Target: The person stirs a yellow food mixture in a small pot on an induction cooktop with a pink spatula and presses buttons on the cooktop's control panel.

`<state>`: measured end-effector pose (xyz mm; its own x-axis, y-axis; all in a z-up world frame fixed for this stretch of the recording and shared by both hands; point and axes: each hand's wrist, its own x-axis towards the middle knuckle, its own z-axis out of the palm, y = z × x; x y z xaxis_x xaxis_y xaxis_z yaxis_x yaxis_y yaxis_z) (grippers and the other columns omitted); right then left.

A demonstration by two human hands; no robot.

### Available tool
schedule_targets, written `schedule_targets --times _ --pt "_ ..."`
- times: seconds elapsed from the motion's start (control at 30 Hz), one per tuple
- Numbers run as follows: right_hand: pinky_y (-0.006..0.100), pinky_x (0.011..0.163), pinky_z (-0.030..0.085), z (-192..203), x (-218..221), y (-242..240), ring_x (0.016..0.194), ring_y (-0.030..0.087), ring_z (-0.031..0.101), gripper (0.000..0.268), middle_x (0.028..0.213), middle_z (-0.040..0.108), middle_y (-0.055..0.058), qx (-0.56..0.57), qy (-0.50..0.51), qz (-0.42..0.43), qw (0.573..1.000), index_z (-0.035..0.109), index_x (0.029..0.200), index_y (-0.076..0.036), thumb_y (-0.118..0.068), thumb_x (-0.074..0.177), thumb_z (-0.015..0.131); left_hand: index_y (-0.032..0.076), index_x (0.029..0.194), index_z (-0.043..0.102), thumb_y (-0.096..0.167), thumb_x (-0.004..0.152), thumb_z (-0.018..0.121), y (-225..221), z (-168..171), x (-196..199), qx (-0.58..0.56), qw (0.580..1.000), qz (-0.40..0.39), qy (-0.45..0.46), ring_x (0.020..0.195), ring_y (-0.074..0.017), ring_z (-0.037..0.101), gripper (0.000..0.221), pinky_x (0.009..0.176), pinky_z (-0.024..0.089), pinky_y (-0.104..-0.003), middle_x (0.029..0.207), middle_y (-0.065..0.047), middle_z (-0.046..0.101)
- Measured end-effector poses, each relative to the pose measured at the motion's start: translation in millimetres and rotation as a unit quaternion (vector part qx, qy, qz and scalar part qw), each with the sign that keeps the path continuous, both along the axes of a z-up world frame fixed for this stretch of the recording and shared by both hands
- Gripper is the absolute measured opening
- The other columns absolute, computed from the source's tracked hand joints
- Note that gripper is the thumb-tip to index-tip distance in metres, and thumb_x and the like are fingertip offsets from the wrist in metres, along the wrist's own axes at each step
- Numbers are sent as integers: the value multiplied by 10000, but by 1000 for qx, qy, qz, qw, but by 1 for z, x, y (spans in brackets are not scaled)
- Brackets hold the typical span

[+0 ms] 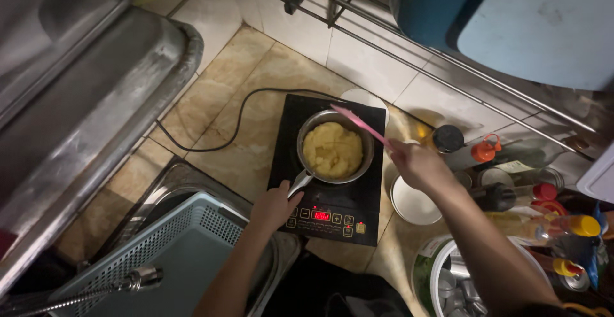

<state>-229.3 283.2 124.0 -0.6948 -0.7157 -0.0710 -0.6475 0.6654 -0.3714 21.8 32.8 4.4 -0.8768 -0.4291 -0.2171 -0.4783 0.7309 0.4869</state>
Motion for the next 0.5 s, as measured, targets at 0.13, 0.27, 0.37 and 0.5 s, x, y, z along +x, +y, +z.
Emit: schedule_targets --times 0.13,0.27,0.37,0.5 --pt "491 822 566 -16 1 -23 929 389 717 411 975 740 225 -6 -59 -45 997 643 1359 -238 -276 953 586 36 1224 591 508 966 582 1 2 1 7 1000 10 15 823 -427 709 538 714 560 -538 863 -224 728" --pt "495 791 567 -22 0 -27 844 374 733 407 943 737 195 21 -66 12 997 623 1365 -250 -325 965 608 42 1236 586 508 964 580 0 2 0 17 1000 10 -14 834 -426 710 540 719 561 -538 877 -223 731" --pt "496 776 575 -16 -12 -22 821 355 743 402 917 747 170 -11 -44 18 999 639 1345 -261 -338 951 612 23 1264 565 510 968 587 -3 3 -1 20 1000 12 -7 819 -437 702 571 699 558 -541 873 -241 716" --pt "532 783 558 -27 -18 -39 904 380 704 319 976 746 177 62 -30 10 998 693 1312 -256 -353 1035 568 38 1246 585 517 972 572 1 -2 1 -3 1000 -1 0 828 -425 710 553 721 557 -534 867 -225 730"
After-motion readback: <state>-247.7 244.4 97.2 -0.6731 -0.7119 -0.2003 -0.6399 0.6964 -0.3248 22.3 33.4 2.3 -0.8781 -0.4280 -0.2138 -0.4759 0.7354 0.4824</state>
